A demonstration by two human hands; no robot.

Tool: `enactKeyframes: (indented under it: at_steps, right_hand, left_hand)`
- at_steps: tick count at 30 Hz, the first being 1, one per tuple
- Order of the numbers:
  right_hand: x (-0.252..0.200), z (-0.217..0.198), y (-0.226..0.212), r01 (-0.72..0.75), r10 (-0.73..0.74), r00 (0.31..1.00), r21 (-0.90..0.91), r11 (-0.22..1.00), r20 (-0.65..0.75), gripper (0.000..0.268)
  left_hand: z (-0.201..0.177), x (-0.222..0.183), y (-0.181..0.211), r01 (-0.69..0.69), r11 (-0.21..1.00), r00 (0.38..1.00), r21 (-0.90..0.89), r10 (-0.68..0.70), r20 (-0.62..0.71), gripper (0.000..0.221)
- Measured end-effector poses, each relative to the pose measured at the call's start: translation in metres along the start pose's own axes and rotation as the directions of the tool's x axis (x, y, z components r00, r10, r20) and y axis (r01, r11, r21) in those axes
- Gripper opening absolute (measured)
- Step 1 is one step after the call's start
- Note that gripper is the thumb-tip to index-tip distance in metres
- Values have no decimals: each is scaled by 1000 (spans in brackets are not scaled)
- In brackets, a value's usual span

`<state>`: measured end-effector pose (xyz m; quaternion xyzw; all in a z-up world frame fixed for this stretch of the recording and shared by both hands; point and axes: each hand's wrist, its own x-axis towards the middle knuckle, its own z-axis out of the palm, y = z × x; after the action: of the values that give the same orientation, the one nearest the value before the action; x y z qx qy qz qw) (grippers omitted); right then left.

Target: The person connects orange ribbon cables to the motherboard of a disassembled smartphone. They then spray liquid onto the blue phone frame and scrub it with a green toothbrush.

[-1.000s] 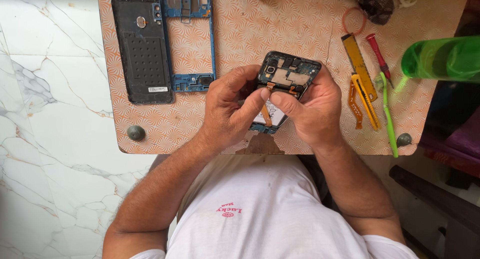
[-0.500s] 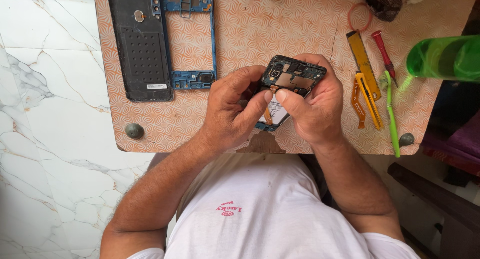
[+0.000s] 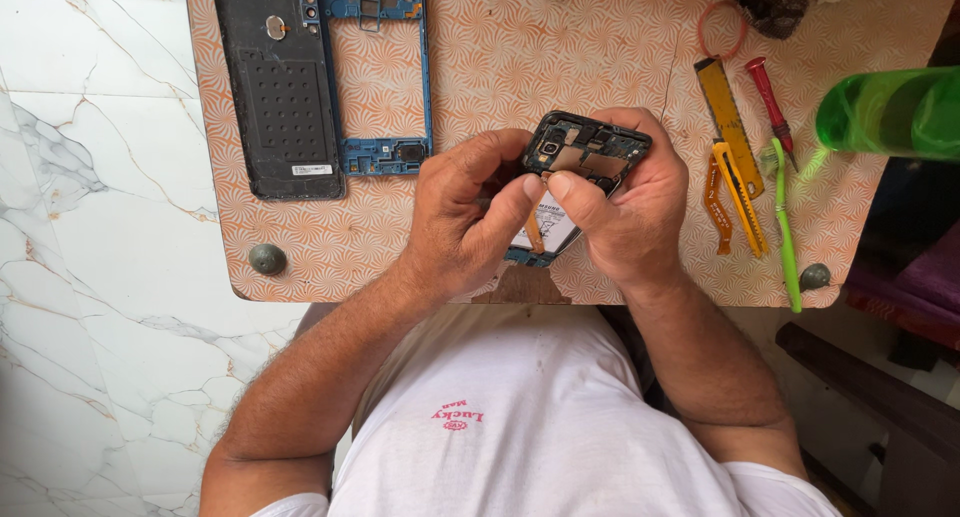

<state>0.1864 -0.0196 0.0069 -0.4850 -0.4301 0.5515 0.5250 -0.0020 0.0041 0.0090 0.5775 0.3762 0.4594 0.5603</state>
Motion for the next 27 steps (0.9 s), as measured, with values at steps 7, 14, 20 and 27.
enactKeyframes:
  at_steps: [7,14,20,27]
  right_hand:
    - [-2,0,1,3,-3,1000,-40,999,9,37]
    - [-2,-2,1,21,-20,1000,-61,998,23,35]
    - [0,-1,2,30,-29,1000,-92,995,9,35]
    - [0,-3,3,34,-32,999,-103,994,21,34]
  left_hand:
    - [3,1,0,46,999,998,2,-46,-39,17]
    - [3,2,1,26,997,998,69,-23,-50,17]
    - [2,2,1,36,999,999,27,-36,-17,17]
    - [4,2,0,30,998,999,64,-27,-46,15]
